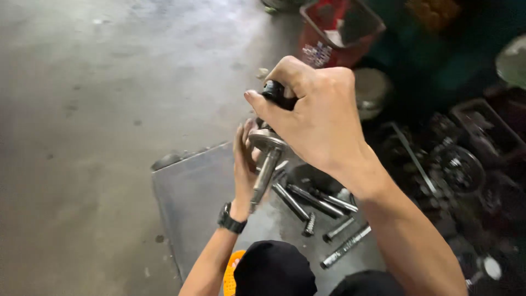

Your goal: Assembling and measuring a motorcycle crankshaft using a hydraulic press and hand tools.

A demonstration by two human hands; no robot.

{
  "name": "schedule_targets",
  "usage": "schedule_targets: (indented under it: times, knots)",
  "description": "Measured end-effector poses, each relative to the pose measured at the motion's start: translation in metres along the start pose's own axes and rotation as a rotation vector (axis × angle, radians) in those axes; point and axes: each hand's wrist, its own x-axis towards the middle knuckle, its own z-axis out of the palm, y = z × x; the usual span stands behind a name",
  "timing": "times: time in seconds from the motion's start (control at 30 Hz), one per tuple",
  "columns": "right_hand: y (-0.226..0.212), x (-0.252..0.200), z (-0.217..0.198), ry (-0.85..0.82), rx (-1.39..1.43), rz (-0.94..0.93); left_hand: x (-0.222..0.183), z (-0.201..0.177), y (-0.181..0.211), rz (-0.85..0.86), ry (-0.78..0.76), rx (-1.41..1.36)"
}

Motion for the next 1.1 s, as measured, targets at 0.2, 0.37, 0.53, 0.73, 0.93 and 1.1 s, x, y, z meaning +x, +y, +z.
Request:
schedule_targets:
  times: [0.2, 0.37, 0.53, 0.73, 0.93, 1.1]
  knots:
    - [0.034, -0.025, -0.004, 0.009, -0.015, 0.198, 0.007, 0.047, -0.010, 0.241, -0.060, -0.233]
    - [0.067, -0.056, 0.001, 0.031, 0.037, 0.343, 0.004, 0.054, -0.044, -0.092, 0.080, -0.348]
    - [0.065, -0.104, -0.012, -0.025, 0.166, 0.556, -0.007, 0.056, -0.068, -0.407, 0.127, -0.418]
    - [0.107, -0.175, -0.034, -0.389, 0.201, 0.418, -0.020, 0.073, -0.113, -0.605, 0.162, -0.601]
    - [0.171, -0.278, -0.031, -0.035, 0.376, 0.762, -0.008, 0.115, -0.126, -0.396, -0.046, -0.275]
    - [0.191, -0.376, -0.003, 0.129, 0.664, 1.057, 0.015, 0.168, -0.170, 0.024, -0.239, 0.461]
